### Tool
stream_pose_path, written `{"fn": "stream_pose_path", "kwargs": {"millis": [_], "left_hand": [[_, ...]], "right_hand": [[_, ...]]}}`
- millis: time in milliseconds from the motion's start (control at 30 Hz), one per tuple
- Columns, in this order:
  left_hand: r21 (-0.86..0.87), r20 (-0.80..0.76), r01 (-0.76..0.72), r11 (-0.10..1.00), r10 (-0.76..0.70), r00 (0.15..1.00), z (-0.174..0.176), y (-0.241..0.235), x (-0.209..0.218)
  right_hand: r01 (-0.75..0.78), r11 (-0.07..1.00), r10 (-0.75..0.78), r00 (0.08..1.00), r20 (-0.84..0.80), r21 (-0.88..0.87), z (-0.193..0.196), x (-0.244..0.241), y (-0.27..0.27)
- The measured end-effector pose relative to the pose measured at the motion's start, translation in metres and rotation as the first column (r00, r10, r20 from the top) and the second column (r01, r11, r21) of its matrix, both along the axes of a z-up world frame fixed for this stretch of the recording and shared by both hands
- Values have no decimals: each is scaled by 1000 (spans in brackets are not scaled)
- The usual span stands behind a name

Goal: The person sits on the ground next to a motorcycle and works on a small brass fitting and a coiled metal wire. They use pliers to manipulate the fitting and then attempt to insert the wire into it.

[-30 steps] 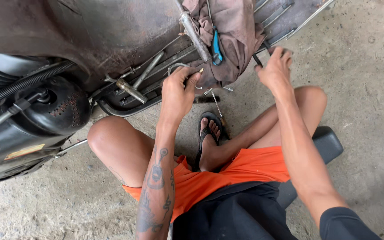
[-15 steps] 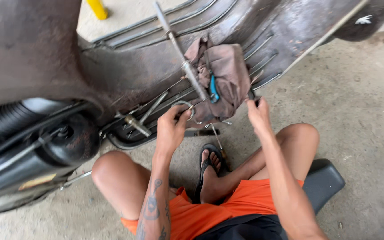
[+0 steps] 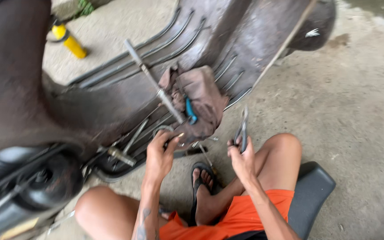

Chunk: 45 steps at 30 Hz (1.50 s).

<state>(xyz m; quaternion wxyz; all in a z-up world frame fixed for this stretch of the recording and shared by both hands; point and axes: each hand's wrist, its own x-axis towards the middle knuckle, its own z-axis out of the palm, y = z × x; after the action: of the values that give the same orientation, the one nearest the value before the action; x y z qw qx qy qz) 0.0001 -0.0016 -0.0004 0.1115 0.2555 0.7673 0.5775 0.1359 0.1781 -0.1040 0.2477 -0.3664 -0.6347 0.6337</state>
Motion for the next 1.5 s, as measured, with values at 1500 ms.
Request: {"fn": "stream_pose_path", "kwargs": {"millis": [1500], "left_hand": [[-65, -319, -33, 997, 10, 948, 4, -102, -25]], "right_hand": [[-877, 470, 851, 480, 214, 98, 92, -49, -75]]}}
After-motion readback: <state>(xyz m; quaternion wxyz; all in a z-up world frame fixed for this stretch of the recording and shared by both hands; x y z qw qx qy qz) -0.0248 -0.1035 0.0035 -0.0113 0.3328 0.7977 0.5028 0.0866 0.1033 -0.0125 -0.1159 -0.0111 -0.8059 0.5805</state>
